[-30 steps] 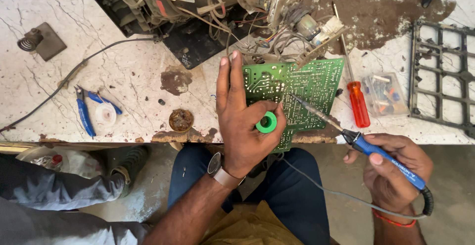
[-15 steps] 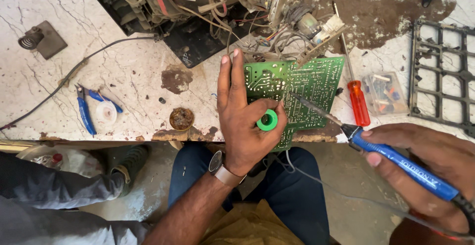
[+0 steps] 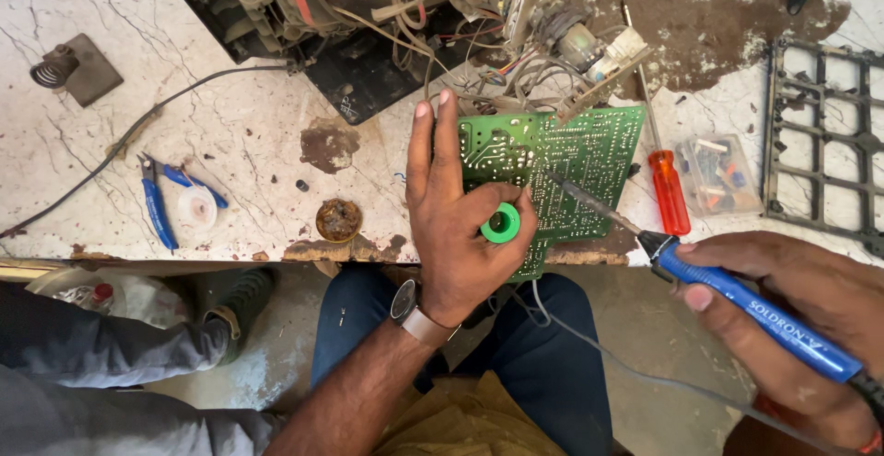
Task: The person holds a green circuit board against the workbench and solders components on it using a soldering iron, feeding solder from a spool held in the other hand. They reposition the board and continue soldering different joints across its surface throughout the episode.
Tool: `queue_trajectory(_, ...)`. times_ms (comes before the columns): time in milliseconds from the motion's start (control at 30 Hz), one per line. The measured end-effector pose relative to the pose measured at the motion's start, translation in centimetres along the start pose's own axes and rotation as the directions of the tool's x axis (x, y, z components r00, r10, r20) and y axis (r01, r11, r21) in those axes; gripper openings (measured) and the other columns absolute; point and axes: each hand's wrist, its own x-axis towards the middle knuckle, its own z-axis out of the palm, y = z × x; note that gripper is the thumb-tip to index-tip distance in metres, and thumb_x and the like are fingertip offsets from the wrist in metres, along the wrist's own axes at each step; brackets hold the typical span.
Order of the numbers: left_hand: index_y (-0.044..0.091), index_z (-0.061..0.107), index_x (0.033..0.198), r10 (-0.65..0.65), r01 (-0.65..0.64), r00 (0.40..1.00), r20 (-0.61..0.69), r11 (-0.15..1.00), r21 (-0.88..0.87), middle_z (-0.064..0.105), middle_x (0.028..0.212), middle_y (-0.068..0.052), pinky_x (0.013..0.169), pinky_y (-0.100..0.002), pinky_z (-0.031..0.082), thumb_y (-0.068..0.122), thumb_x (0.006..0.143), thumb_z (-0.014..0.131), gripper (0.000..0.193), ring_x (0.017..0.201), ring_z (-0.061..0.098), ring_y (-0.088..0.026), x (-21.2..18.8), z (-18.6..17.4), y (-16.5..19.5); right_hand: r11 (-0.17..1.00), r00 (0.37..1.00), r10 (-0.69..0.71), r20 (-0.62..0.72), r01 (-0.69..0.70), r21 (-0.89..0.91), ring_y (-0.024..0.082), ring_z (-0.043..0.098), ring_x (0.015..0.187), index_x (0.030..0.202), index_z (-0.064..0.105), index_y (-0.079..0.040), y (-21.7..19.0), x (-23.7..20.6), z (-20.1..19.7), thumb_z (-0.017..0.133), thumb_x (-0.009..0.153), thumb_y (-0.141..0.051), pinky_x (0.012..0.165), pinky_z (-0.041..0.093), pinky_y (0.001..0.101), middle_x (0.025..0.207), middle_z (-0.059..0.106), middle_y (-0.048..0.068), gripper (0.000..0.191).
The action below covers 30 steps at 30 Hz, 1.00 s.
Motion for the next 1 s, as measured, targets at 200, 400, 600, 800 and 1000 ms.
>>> queue_trajectory(200, 0.008, 0.078, 0.084, 0.002, -0.002, 1.000, 0.002, 1.000, 0.008, 0.028, 0.168, -0.025, 0.133, -0.050, 0.028, 0.013, 0.088, 0.081, 0.007, 0.162, 0.022, -0.044, -0.1, 0.0, 0.0, 0.995, 0.995, -0.075, -0.061, 0.079, 0.065, 0.018, 0.077, 0.086, 0.112, 0.073, -0.002, 0.2, 0.2, 0.5, 0.070, 0.091, -0.013, 0.076, 0.060, 0.0265, 0.101, 0.078, 0.013, 0.025)
queue_trajectory(400, 0.009, 0.078, 0.085, 0.001, -0.001, 1.000, -0.001, 1.000, 0.005, 0.028, 0.168, -0.025, 0.133, -0.050, 0.027, 0.013, 0.087, 0.081, 0.005, 0.162, 0.022, -0.045, 0.0, 0.0, 0.0, 0.999, 0.997, -0.026, 0.074, 0.023, 0.040, 0.017, 0.075, 0.083, 0.115, 0.075, -0.003, 1.1, 0.2, -0.5, 0.071, 0.089, -0.014, 0.072, 0.062, 0.0265, 0.097, 0.076, 0.009, 0.028)
queue_trajectory(600, 0.010, 0.078, 0.084, -0.004, 0.004, 1.000, -0.007, 1.000, 0.018, 0.030, 0.167, -0.026, 0.132, -0.051, 0.027, 0.014, 0.086, 0.082, 0.006, 0.161, 0.023, -0.045, 0.2, 0.0, 0.2, 0.969, 0.995, -0.085, 0.045, 0.072, 0.234, 0.019, 0.076, 0.088, 0.117, 0.073, 0.000, 3.3, 1.2, -0.2, 0.069, 0.094, -0.010, 0.080, 0.062, 0.0282, 0.097, 0.076, 0.012, 0.026)
queue_trajectory(800, 0.011, 0.077, 0.082, -0.010, 0.010, 1.000, -0.012, 0.999, 0.052, 0.031, 0.167, -0.025, 0.130, -0.050, 0.027, 0.015, 0.086, 0.082, 0.007, 0.160, 0.023, -0.044, 0.2, 0.2, 0.2, 0.950, 0.996, -0.085, -0.026, 0.089, 0.299, 0.019, 0.075, 0.086, 0.117, 0.071, 0.000, 3.2, 0.8, 0.5, 0.069, 0.094, -0.011, 0.079, 0.062, 0.0278, 0.096, 0.073, 0.012, 0.026)
queue_trajectory(1000, 0.012, 0.077, 0.082, -0.006, 0.007, 1.000, -0.018, 0.998, 0.070, 0.031, 0.167, -0.025, 0.130, -0.050, 0.026, 0.016, 0.085, 0.083, 0.007, 0.160, 0.021, -0.044, 0.3, 0.3, 0.2, 0.993, 0.995, -0.098, 0.025, 0.096, 0.064, 0.019, 0.075, 0.090, 0.112, 0.075, -0.004, 1.0, 0.7, -0.1, 0.073, 0.087, -0.013, 0.079, 0.061, 0.0279, 0.100, 0.077, 0.010, 0.026)
